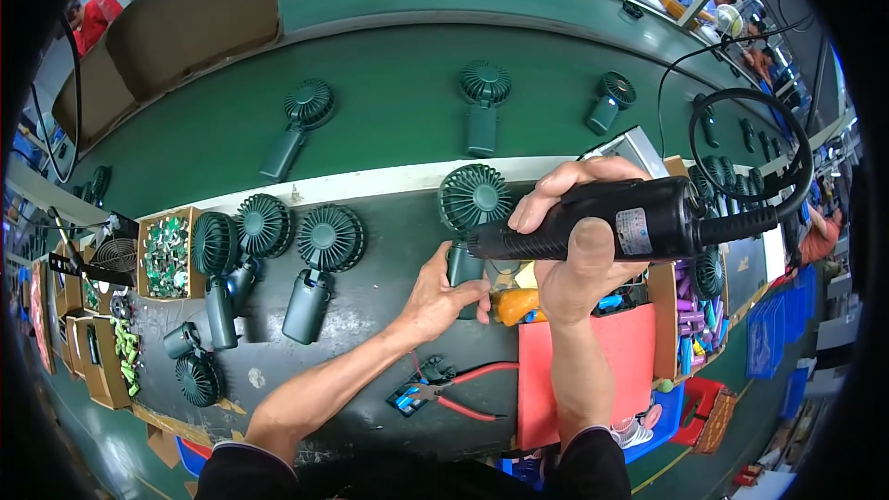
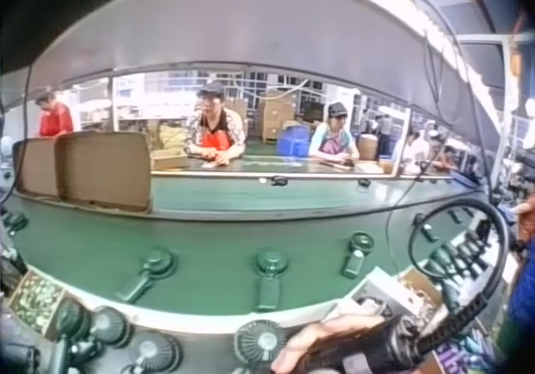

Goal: The person assembles portable electric fans by fitting components together, applying a power tool to each fan, and placing them onto a conveyor belt.

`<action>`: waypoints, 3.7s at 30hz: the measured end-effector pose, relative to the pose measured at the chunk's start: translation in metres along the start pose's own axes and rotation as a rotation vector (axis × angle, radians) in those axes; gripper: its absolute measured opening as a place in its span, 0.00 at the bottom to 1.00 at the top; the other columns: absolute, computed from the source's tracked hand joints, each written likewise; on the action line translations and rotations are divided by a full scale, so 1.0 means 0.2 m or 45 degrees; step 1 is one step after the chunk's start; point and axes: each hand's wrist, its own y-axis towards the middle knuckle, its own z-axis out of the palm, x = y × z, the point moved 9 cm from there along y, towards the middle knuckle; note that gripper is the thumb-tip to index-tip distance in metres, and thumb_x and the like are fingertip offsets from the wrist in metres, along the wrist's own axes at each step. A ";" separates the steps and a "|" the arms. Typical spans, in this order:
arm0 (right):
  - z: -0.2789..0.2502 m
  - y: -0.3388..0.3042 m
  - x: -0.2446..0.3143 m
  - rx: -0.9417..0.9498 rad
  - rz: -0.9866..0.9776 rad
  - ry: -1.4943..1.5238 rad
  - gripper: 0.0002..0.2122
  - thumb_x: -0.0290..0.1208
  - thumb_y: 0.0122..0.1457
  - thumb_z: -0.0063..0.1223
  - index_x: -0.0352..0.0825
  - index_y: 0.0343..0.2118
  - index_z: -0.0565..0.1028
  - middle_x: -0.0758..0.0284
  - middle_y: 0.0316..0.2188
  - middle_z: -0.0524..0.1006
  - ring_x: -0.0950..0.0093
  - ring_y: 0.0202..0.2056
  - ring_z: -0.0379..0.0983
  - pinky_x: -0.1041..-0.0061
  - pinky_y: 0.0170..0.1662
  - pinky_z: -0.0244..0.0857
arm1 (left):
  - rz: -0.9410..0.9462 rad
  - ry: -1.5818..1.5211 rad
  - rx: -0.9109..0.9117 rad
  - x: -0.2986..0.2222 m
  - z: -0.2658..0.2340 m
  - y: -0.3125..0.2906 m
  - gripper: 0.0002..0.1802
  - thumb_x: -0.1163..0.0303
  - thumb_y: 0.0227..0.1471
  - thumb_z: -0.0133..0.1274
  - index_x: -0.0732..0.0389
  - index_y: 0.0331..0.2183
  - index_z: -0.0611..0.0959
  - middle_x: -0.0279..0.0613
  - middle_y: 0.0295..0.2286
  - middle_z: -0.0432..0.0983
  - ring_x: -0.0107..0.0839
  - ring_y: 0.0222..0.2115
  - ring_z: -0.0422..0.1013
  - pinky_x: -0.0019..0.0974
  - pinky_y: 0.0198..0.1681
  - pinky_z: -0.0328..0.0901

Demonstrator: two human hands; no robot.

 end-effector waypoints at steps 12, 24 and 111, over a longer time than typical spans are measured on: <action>0.04 -0.06 -0.08 0.000 0.099 -0.102 0.16 0.17 0.50 0.53 0.29 0.42 0.64 0.58 0.22 0.73 0.71 0.20 0.72 0.71 0.27 0.74 | 0.036 0.068 -0.010 0.00 -0.02 0.01 0.19 0.80 0.48 0.53 0.69 0.41 0.66 0.42 0.22 0.73 0.30 0.19 0.72 0.34 0.24 0.68; 0.11 -0.09 -0.08 0.301 0.128 -0.251 0.23 0.15 0.43 0.65 0.30 0.42 0.65 0.63 0.28 0.75 0.83 0.24 0.72 0.82 0.26 0.68 | 0.192 0.249 -0.069 0.03 -0.04 0.01 0.26 0.62 0.55 0.50 0.69 0.50 0.67 0.47 0.39 0.73 0.36 0.33 0.73 0.36 0.22 0.69; -0.63 0.17 0.46 -0.479 -0.305 0.025 0.23 0.51 0.64 0.42 0.33 0.48 0.66 0.60 0.32 0.73 0.74 0.18 0.68 0.74 0.21 0.65 | 0.509 2.114 0.061 -0.21 0.82 1.64 0.42 0.33 0.43 0.52 0.70 0.30 0.84 0.58 0.31 0.79 0.48 0.34 0.78 0.47 0.34 0.72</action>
